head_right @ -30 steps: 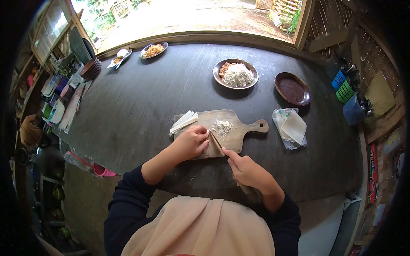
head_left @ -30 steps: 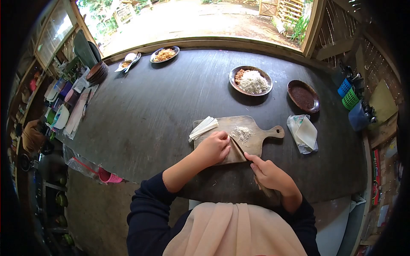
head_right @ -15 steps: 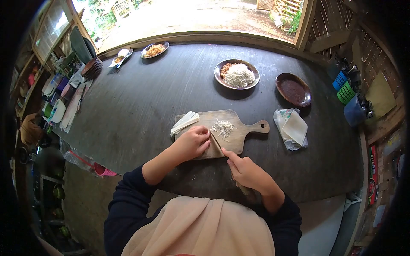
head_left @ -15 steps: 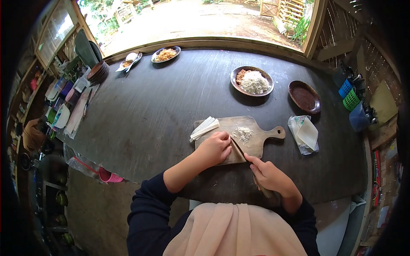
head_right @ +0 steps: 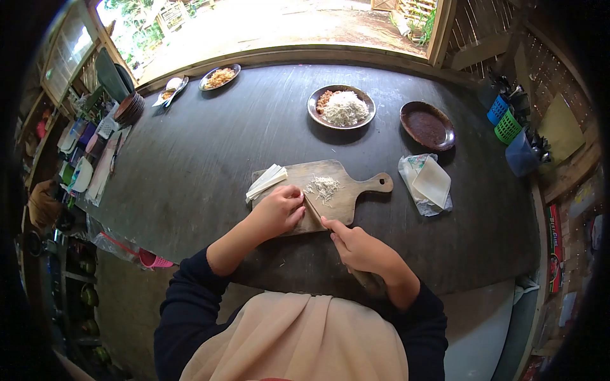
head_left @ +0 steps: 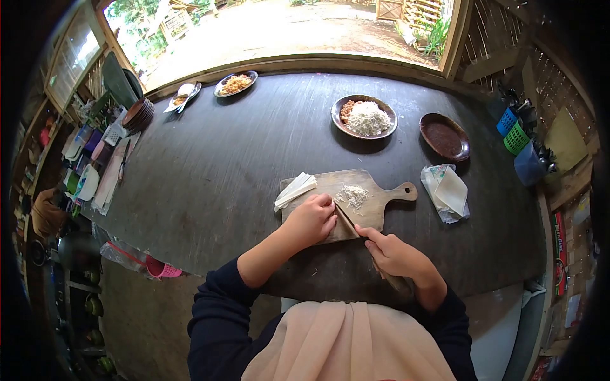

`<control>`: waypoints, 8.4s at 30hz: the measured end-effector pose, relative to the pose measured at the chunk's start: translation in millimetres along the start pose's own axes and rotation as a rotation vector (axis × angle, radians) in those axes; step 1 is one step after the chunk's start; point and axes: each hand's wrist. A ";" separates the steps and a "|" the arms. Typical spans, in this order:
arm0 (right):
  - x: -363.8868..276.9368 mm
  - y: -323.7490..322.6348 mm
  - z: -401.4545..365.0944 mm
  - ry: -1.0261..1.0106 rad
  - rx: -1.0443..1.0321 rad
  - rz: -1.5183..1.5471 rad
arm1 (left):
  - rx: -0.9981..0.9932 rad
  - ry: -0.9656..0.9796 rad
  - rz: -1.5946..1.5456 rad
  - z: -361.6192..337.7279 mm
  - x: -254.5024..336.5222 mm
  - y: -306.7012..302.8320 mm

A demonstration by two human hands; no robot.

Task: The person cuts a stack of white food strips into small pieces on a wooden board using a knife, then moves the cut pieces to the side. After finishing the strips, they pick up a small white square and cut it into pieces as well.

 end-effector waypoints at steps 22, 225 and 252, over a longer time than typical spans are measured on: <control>-9.9 2.4 -1.7 0.021 -0.017 0.048 | 0.022 0.016 -0.029 -1.9 -4.2 0.6; -9.3 5.3 -8.8 0.034 0.111 -0.083 | 0.032 -0.021 -0.128 2.2 -8.6 -9.6; -7.7 4.2 -4.6 -0.011 0.155 -0.120 | 0.064 -0.029 -0.106 2.9 -12.7 -3.9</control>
Point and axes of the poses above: each hand's wrist, its own z-axis towards the middle knuckle, its own y-axis out of the palm, x = y × z, and after that the axes turned 15 degrees about -z, right-handed
